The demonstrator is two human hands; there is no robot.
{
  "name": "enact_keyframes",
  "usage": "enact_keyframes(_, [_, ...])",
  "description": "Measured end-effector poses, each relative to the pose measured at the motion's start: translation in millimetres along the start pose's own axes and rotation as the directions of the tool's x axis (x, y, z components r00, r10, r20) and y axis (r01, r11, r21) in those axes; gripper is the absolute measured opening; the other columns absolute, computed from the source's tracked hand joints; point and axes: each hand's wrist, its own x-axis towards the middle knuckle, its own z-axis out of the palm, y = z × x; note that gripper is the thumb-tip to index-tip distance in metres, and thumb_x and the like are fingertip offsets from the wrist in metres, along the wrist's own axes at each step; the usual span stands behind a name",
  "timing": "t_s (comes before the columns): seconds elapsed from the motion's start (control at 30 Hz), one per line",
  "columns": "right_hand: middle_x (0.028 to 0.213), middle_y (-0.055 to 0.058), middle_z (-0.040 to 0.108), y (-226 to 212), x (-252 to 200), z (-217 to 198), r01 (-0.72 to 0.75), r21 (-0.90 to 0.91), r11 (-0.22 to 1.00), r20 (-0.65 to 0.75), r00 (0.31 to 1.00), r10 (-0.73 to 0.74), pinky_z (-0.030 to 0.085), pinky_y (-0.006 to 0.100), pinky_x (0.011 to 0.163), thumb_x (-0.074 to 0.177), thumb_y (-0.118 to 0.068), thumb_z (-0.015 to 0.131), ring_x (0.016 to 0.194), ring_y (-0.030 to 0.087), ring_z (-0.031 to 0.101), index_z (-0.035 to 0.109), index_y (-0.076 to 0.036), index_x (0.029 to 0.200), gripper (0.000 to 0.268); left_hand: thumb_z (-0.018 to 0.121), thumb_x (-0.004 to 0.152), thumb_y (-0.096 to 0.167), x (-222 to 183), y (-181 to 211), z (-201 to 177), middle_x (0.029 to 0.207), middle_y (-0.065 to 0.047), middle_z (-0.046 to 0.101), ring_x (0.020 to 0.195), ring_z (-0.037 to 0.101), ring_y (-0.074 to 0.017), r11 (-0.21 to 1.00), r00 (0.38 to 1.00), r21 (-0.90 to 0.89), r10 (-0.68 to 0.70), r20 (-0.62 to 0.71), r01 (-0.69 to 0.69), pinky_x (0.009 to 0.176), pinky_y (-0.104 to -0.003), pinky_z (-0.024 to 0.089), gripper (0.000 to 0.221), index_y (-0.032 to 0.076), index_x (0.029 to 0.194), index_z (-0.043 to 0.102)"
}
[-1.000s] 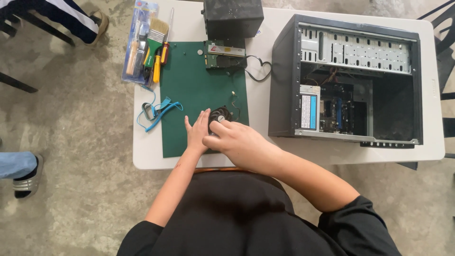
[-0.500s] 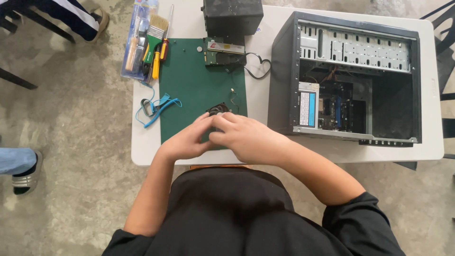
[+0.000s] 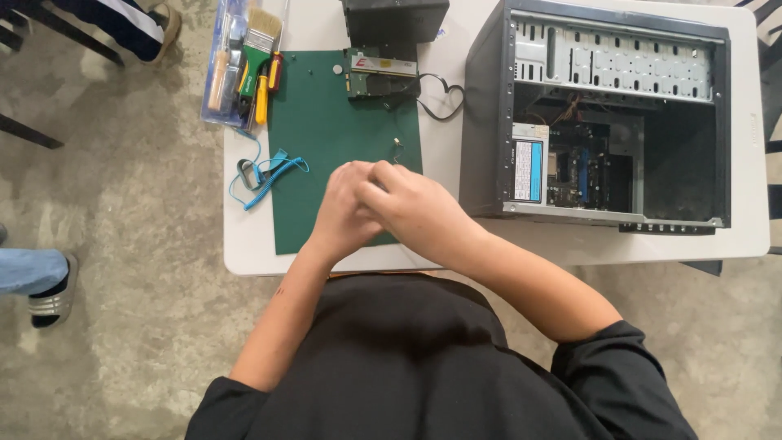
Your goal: Disassembling and inspecting a computer cooling fan and heatsink assembly using a screwdriver on a repair bench.
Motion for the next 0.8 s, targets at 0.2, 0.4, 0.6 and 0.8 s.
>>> enact_keyframes(0.2, [0.141,0.015,0.054,3,23,-71,-0.039,0.447,0.893,0.116,0.993,-0.015,0.042,0.067,0.114,0.090,0.006,0.056,0.140,0.047,0.054,0.056,-0.012,0.116,0.032,0.078,0.095,0.015,-2,18,-43,0.126,-0.008,0.068,0.133,0.058,-0.0417,0.980,0.983,-0.197,0.039,0.179,-0.003,0.124,-0.067,0.028,0.041,0.011,0.132,0.061])
enact_keyframes(0.4, [0.098,0.004,0.059,5,6,-27,-0.290,0.213,0.933,0.205,0.947,0.248,0.061,0.043,0.070,0.097,-0.065,0.067,0.081,0.031,0.075,0.049,-0.017,0.130,0.061,0.092,0.083,0.035,10,9,-19,0.094,0.001,0.052,0.087,0.060,-0.0219,0.997,0.999,-0.070,0.027,-0.047,-0.030,0.098,-0.042,0.049,0.040,0.014,0.102,0.064])
enact_keyframes(0.6, [0.157,0.008,0.049,4,17,-61,-0.113,0.252,0.961,0.147,0.986,0.077,0.047,0.058,0.110,0.095,0.006,0.059,0.140,0.045,0.053,0.058,-0.025,0.138,0.053,0.067,0.096,0.002,15,43,-40,0.132,-0.020,0.066,0.131,0.061,-0.0443,0.920,0.993,-0.391,0.047,0.112,0.001,0.117,-0.059,0.042,0.048,-0.002,0.143,0.057])
enact_keyframes(0.8, [0.116,0.004,0.052,-2,8,-39,-0.367,0.257,0.894,0.071,0.930,0.361,0.062,0.044,0.072,0.084,-0.064,0.083,0.089,0.033,0.072,0.049,-0.023,0.138,0.076,0.093,0.081,0.052,5,-9,-8,0.100,0.003,0.066,0.099,0.069,-0.0218,0.996,0.995,-0.036,0.080,-0.064,-0.082,0.111,-0.042,0.048,0.056,0.015,0.114,0.068])
